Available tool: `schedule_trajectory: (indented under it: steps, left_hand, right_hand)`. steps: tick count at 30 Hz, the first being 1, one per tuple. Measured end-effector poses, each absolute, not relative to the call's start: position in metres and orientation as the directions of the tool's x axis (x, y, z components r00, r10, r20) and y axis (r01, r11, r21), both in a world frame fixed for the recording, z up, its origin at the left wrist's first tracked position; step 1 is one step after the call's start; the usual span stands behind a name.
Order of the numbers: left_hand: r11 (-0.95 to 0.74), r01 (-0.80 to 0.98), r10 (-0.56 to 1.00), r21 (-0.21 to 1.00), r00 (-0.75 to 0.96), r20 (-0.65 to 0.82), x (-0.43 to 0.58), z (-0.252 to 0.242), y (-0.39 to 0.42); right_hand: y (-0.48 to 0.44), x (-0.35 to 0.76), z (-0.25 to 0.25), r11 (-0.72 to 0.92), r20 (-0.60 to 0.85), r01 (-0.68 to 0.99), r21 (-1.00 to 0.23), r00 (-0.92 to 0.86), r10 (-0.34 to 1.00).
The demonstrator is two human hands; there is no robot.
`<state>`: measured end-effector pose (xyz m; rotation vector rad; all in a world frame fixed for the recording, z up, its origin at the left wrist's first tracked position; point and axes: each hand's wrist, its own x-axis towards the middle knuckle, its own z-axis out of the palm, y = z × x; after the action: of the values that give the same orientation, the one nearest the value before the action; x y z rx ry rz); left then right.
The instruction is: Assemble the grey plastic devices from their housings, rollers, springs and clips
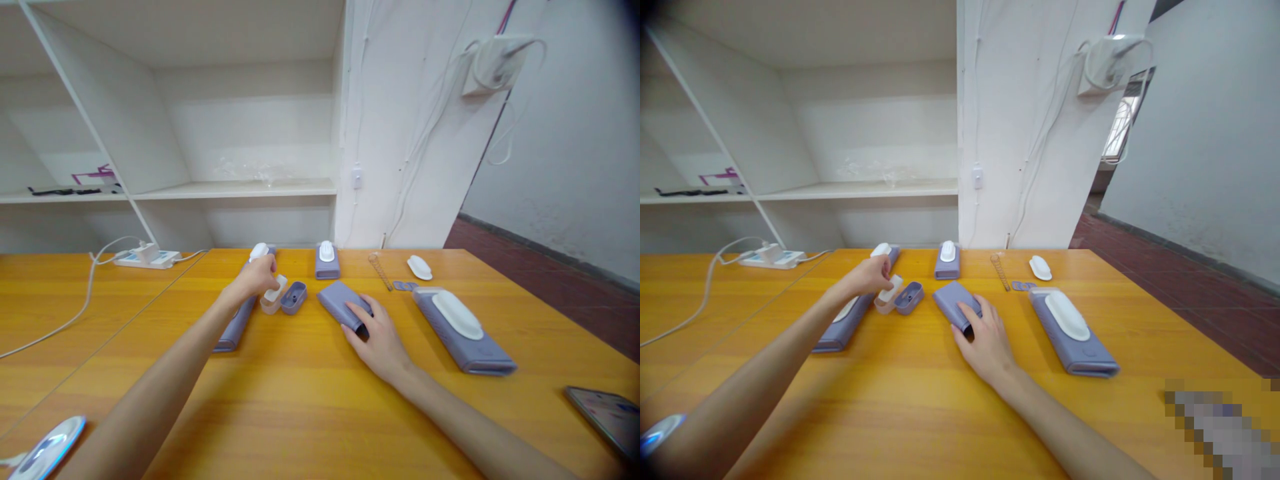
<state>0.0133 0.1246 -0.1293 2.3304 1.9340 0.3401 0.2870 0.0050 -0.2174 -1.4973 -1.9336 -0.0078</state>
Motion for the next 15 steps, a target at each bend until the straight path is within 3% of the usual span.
schedule_trajectory:
  steps: [4,8,11,15]
  left_hand:
    - [-0.239,0.901,0.965,0.363,0.180,0.188,0.017,-0.119,0.119]
    - [-0.360,0.788,0.927,0.500,0.244,0.284,0.041,-0.105,0.098]
    - [-0.458,0.625,0.887,0.632,0.369,0.278,0.074,-0.099,0.076]
    - [-0.447,0.425,0.836,0.787,0.512,0.198,0.121,-0.107,0.051]
  right_hand:
    - [-0.006,0.282,-0.209,0.398,0.545,0.857,-0.328,-0.172,0.820]
    - [-0.012,0.278,-0.207,0.504,0.607,0.773,-0.386,-0.199,0.770]
    - [-0.011,0.274,-0.210,0.550,0.621,0.622,-0.558,-0.128,0.774]
    - [-0.006,0.269,-0.213,0.492,0.528,0.296,-0.819,0.051,0.848]
